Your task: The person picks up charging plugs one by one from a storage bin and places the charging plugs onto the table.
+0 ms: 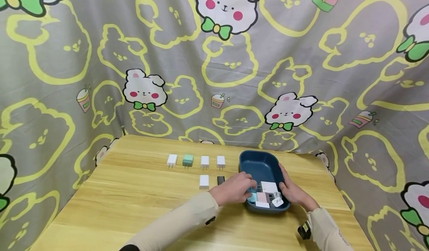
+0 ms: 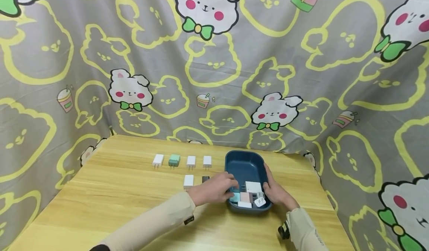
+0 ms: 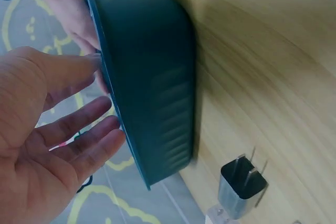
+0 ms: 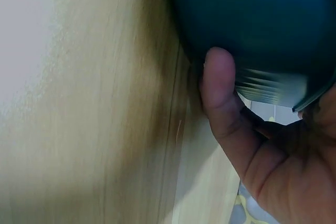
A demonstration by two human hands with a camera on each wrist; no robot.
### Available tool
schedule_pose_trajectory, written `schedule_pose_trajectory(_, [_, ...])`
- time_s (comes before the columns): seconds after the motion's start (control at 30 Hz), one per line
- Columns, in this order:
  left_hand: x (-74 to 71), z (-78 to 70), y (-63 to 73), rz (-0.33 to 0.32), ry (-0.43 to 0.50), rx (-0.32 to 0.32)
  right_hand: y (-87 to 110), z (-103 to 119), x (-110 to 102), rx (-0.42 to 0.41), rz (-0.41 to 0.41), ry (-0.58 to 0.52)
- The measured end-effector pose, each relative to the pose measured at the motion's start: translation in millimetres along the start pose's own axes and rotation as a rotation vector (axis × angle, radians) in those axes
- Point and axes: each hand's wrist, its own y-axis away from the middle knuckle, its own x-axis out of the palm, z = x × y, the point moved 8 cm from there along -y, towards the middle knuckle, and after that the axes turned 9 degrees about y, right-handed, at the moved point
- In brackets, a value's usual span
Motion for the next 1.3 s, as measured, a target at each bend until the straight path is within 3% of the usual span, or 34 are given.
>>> schedule_pose_trajectory(0.47, [19.7, -5.0, -20.3, 0.101, -0.079, 0.006, 0.7, 0.2, 0.3, 0.008, -0.006, -0.01])
schedule_pose_trajectory(0.8, [28.5, 1.8, -28.7, 0.166, -0.095, -0.091, 0.2, 0.6, 1.9, 0.019, 0.01, -0.043])
schedule_pose_trajectory(1.3, [35.5, 5.1, -35.4, 0.207, -0.107, -0.131, 0.0, -0.6, 1.2, 0.01, -0.009, -0.051])
